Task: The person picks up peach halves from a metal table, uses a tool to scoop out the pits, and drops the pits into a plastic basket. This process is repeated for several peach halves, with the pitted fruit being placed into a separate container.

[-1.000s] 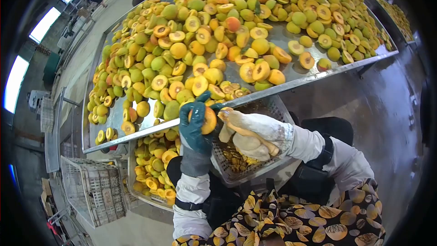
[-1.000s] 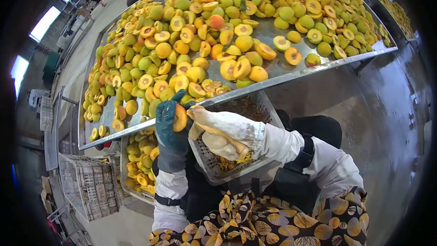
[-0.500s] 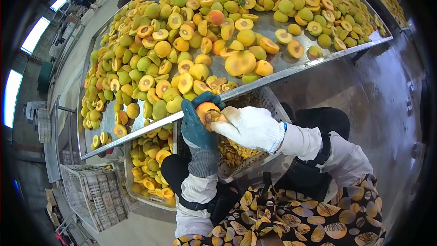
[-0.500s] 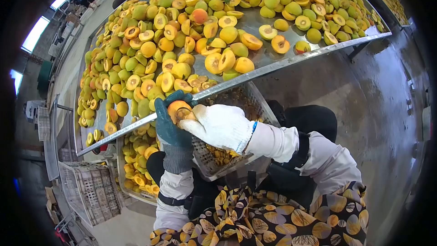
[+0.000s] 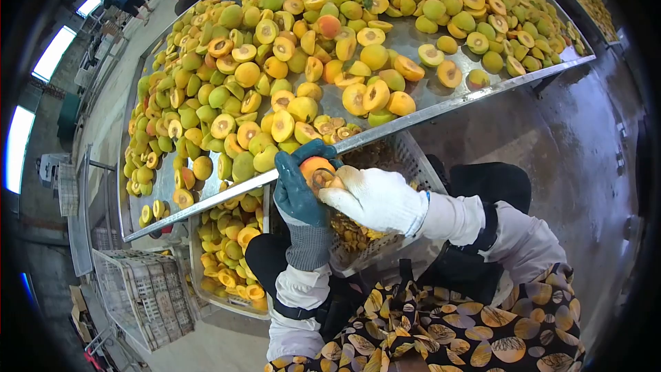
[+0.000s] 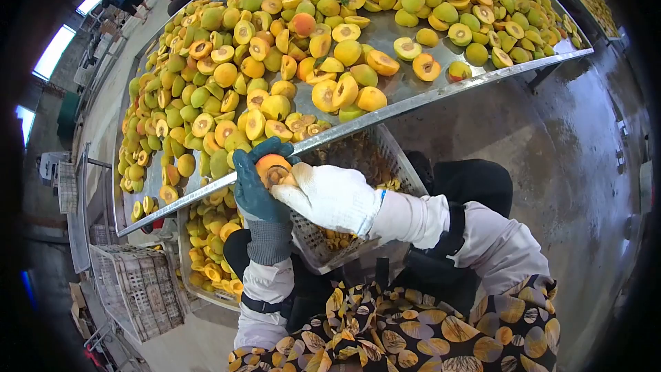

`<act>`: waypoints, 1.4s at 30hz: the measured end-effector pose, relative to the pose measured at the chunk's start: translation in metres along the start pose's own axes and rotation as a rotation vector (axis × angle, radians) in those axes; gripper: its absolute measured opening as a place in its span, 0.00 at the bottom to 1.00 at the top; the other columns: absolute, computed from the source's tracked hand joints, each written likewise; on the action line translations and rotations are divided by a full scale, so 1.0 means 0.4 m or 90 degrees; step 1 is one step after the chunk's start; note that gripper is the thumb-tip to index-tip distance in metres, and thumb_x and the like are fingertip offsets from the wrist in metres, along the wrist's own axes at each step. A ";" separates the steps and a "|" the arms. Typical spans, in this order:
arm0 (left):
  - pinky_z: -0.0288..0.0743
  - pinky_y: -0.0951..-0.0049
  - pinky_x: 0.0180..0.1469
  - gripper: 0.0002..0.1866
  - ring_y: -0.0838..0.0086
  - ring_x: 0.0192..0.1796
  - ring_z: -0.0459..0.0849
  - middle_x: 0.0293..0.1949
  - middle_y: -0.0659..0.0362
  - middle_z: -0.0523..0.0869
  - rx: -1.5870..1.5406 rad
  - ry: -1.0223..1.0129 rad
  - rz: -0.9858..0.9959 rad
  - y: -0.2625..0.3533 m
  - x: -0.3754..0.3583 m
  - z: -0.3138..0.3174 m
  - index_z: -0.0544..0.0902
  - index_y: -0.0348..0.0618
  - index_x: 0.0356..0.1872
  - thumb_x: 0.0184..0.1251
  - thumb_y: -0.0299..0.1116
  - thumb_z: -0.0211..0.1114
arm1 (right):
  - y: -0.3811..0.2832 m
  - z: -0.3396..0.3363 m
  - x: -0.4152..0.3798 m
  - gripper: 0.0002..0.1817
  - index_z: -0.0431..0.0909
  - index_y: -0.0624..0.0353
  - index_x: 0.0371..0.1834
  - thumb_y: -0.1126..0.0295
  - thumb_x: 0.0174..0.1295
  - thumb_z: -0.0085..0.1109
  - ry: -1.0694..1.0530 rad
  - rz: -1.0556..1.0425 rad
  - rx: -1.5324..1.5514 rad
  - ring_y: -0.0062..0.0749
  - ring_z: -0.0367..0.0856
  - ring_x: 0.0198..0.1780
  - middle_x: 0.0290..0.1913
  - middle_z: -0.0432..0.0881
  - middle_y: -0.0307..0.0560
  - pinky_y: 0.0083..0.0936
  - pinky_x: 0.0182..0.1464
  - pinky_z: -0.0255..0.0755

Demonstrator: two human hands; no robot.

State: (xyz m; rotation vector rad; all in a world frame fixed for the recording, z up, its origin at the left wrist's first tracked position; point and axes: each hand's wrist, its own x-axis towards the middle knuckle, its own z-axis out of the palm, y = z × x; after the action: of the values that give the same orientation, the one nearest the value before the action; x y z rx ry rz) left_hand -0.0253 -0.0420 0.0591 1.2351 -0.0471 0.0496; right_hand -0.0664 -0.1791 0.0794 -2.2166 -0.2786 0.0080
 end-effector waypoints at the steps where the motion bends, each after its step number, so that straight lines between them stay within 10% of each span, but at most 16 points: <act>1: 0.84 0.69 0.47 0.34 0.67 0.40 0.86 0.40 0.48 0.88 -0.019 0.019 -0.002 0.008 -0.002 0.011 0.82 0.29 0.49 0.83 0.56 0.40 | -0.009 0.005 -0.005 0.27 0.78 0.62 0.42 0.43 0.71 0.51 0.016 0.015 -0.010 0.57 0.86 0.32 0.27 0.84 0.61 0.47 0.33 0.78; 14: 0.80 0.71 0.46 0.33 0.70 0.38 0.84 0.40 0.53 0.87 0.132 -0.036 0.072 0.051 -0.028 0.057 0.82 0.32 0.48 0.85 0.54 0.38 | 0.012 -0.017 0.000 0.29 0.76 0.66 0.40 0.44 0.73 0.47 -0.008 -0.066 0.113 0.52 0.85 0.27 0.25 0.83 0.61 0.42 0.27 0.77; 18: 0.80 0.72 0.46 0.33 0.71 0.38 0.84 0.38 0.54 0.87 0.104 -0.078 0.057 0.037 -0.027 0.038 0.83 0.32 0.47 0.85 0.53 0.38 | -0.027 -0.103 -0.004 0.27 0.73 0.60 0.34 0.44 0.75 0.47 -0.343 0.329 0.656 0.22 0.65 0.08 0.12 0.69 0.38 0.21 0.12 0.59; 24: 0.79 0.73 0.47 0.31 0.73 0.39 0.84 0.38 0.53 0.88 0.211 -0.108 0.045 0.048 -0.007 0.046 0.83 0.31 0.47 0.86 0.51 0.39 | 0.011 -0.050 -0.003 0.28 0.73 0.61 0.36 0.43 0.74 0.50 -0.217 0.194 0.474 0.22 0.62 0.08 0.13 0.67 0.36 0.21 0.11 0.56; 28: 0.79 0.74 0.47 0.32 0.74 0.39 0.84 0.37 0.54 0.88 0.189 -0.090 0.123 0.017 -0.009 0.047 0.84 0.31 0.45 0.85 0.51 0.40 | 0.048 -0.094 -0.002 0.28 0.73 0.62 0.37 0.44 0.74 0.47 -0.406 0.328 0.867 0.28 0.69 0.11 0.15 0.72 0.40 0.26 0.15 0.64; 32: 0.80 0.72 0.45 0.34 0.72 0.36 0.85 0.34 0.54 0.88 0.145 -0.074 -0.005 0.016 0.002 0.066 0.84 0.32 0.47 0.84 0.56 0.40 | 0.017 -0.070 0.004 0.25 0.73 0.61 0.36 0.47 0.73 0.50 -0.214 0.198 0.387 0.24 0.63 0.08 0.13 0.69 0.38 0.24 0.11 0.56; 35: 0.80 0.73 0.46 0.34 0.71 0.37 0.85 0.36 0.54 0.88 0.191 -0.084 0.049 0.006 0.004 0.067 0.84 0.32 0.47 0.84 0.56 0.40 | 0.025 -0.096 -0.001 0.26 0.73 0.60 0.36 0.45 0.74 0.48 -0.317 0.395 0.682 0.24 0.63 0.09 0.13 0.69 0.36 0.22 0.11 0.55; 37: 0.80 0.70 0.48 0.30 0.69 0.41 0.86 0.40 0.52 0.88 0.314 -0.146 0.312 -0.002 0.024 0.055 0.82 0.31 0.49 0.86 0.48 0.37 | 0.077 -0.077 0.002 0.29 0.72 0.58 0.35 0.40 0.75 0.45 -0.502 0.334 1.048 0.20 0.61 0.07 0.12 0.66 0.33 0.17 0.09 0.52; 42: 0.80 0.70 0.49 0.30 0.69 0.40 0.86 0.38 0.52 0.88 0.265 -0.215 0.313 0.008 0.046 0.046 0.83 0.31 0.46 0.86 0.47 0.37 | 0.090 -0.065 0.009 0.28 0.71 0.58 0.36 0.41 0.76 0.44 -0.550 0.357 1.151 0.19 0.61 0.06 0.12 0.65 0.32 0.18 0.07 0.52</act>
State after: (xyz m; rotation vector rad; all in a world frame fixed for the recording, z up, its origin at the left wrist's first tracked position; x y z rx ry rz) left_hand -0.0073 -0.0580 0.0692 1.6133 -0.6621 0.2886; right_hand -0.0531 -0.2198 0.0674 -0.3107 -0.0087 1.0687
